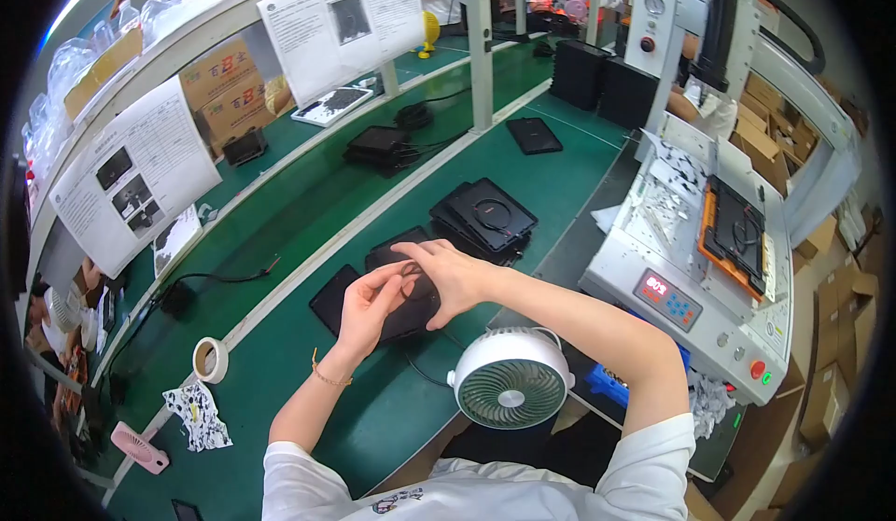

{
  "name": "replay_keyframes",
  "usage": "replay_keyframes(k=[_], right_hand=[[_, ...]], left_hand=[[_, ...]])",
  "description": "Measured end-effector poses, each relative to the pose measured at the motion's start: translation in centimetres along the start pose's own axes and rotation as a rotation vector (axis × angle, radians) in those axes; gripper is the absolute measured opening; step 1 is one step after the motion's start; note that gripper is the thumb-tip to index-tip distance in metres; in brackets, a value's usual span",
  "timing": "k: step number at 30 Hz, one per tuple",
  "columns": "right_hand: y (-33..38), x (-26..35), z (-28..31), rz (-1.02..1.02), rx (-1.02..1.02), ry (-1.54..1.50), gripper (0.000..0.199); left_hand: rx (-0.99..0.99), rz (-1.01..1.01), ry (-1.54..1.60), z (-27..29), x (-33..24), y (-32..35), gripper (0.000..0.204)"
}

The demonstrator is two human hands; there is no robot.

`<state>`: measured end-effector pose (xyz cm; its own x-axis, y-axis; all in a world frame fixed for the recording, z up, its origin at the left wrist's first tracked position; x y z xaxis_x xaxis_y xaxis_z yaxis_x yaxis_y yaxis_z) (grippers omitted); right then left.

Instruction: The worker is assembling small electronic panels by routing wires and using an automated press machine on an assembly line.

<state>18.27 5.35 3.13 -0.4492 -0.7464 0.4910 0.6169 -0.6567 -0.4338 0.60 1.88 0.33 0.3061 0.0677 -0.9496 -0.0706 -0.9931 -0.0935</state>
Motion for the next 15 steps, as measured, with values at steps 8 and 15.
replay_keyframes(k=[8,15], right_hand=[[7.0,-5.6,0.2,-0.482,0.001,-0.092,0.119],[8.1,-8.4,-1.7,-1.127,-0.163,-0.716,0.037]], left_hand=[[-0.118,0.073,-0.126,-1.8,5.2,-2.2,0.021],[-0.173,0.106,-0.184,-0.7,6.0,-1.2,0.018]])
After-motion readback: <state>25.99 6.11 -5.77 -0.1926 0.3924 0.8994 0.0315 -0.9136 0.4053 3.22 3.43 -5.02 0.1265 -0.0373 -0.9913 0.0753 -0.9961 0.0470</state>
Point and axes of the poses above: each hand's wrist, its own y-axis away from the middle knuckle, its own z-axis out of the back of the hand, x = y × z, the point moved 2 cm from there along -y, towards the middle knuckle, and after that the axes turned 14 degrees about -x, right-handed, at the moved point
